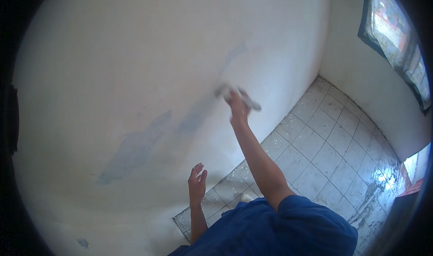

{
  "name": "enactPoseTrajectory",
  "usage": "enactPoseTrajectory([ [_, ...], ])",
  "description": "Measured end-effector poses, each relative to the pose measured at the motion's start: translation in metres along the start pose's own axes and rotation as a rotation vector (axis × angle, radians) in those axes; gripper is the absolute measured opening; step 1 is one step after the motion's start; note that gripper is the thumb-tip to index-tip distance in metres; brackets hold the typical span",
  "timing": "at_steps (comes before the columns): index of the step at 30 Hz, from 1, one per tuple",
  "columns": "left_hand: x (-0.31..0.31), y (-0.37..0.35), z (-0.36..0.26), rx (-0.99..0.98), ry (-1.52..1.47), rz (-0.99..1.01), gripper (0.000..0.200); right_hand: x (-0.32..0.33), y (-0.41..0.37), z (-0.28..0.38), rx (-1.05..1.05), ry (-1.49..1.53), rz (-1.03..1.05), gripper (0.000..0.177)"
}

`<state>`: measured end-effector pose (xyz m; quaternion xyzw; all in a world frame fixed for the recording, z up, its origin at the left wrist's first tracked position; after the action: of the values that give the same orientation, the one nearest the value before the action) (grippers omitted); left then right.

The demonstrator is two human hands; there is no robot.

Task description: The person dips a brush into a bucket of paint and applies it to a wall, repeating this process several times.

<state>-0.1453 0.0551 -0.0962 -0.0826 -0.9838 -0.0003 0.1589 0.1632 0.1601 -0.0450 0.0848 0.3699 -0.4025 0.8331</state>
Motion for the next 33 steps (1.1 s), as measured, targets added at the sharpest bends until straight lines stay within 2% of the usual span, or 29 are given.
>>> enactPoseTrajectory([
  [2,-0.004,0.0,-0.008,-0.003,0.027,0.015,0.039,-0.074,-0.023,0.101,0.16,0.132,0.17,0.043],
  [3,-0.006,0.0,-0.008,-0.007,0.021,0.01,0.039,-0.091,-0.03,0.129,0.247,0.166,0.252,0.045],
  [6,-0.018,0.004,-0.008,-0.024,-0.012,-0.028,0.039,-0.083,-0.031,0.127,0.327,0.087,0.258,0.045],
  [7,-0.026,0.006,-0.008,-0.021,-0.02,-0.036,0.039,-0.047,-0.009,0.069,0.285,0.019,0.083,0.043],
  [9,-0.04,0.009,-0.012,-0.014,-0.027,-0.046,0.039,0.041,0.009,-0.032,0.154,-0.221,0.014,0.046],
  [10,-0.047,0.01,-0.019,-0.019,-0.018,-0.045,0.039,0.098,0.009,-0.076,0.123,-0.25,-0.093,0.039],
  [11,-0.051,0.012,-0.027,-0.026,-0.007,-0.043,0.039,0.146,0.002,-0.112,-0.181,-0.231,-0.223,0.041],
  [14,-0.056,0.023,-0.032,-0.04,0.014,-0.065,0.039,0.17,0.005,-0.107,-0.275,-0.297,-0.331,0.044],
  [15,-0.057,0.024,-0.031,-0.036,0.018,-0.076,0.04,0.145,0.033,-0.102,-0.172,-0.181,-0.173,0.046],
  [16,-0.058,0.022,-0.033,-0.03,0.022,-0.085,0.04,0.098,0.044,-0.062,-0.1,-0.107,-0.096,0.045],
  [18,-0.063,0.029,-0.041,-0.034,0.03,-0.104,0.04,-0.001,0.043,0.047,-0.025,0.044,0.048,0.045],
  [19,-0.067,0.029,-0.042,-0.033,0.028,-0.107,0.04,-0.035,0.037,0.095,0.06,0.195,0.151,0.039],
  [21,-0.073,0.032,-0.045,-0.041,0.023,-0.112,0.04,-0.079,0.017,0.178,0.2,0.257,0.296,0.038],
  [23,-0.082,0.037,-0.043,-0.034,0.021,-0.104,0.04,-0.083,0.018,0.177,0.238,0.209,0.303,0.039],
  [24,-0.086,0.035,-0.041,-0.023,0.021,-0.097,0.04,-0.081,0.016,0.173,0.253,0.182,0.301,0.039],
  [26,-0.093,0.035,-0.045,-0.023,0.047,-0.08,0.04,-0.032,0.042,0.057,0.063,0.119,0.212,0.04],
  [28,-0.097,0.042,-0.051,-0.041,0.053,-0.08,0.04,0.054,0.04,-0.017,0.11,-0.154,0.109,0.043],
  [29,-0.096,0.043,-0.052,-0.048,0.044,-0.088,0.04,0.101,0.033,-0.056,-0.176,-0.276,-0.034,0.043],
  [31,-0.095,0.036,-0.049,-0.036,0.043,-0.099,0.04,0.185,0.031,-0.112,-0.408,-0.329,-0.285,0.044],
  [33,-0.095,0.043,-0.05,-0.047,0.043,-0.113,0.04,0.138,0.063,-0.084,-0.313,-0.248,-0.124,0.044],
])
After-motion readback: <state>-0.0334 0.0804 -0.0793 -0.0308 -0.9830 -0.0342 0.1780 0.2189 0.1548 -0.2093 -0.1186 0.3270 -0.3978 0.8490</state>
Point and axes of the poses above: each hand's wrist, its own y-axis towards the middle knuckle, its own x-axis out of the back of the hand, z = x × y, the point moved 8 cm from there along y, towards the middle knuckle, and after that the axes turned 6 degrees about -y, right-handed, at the moved point
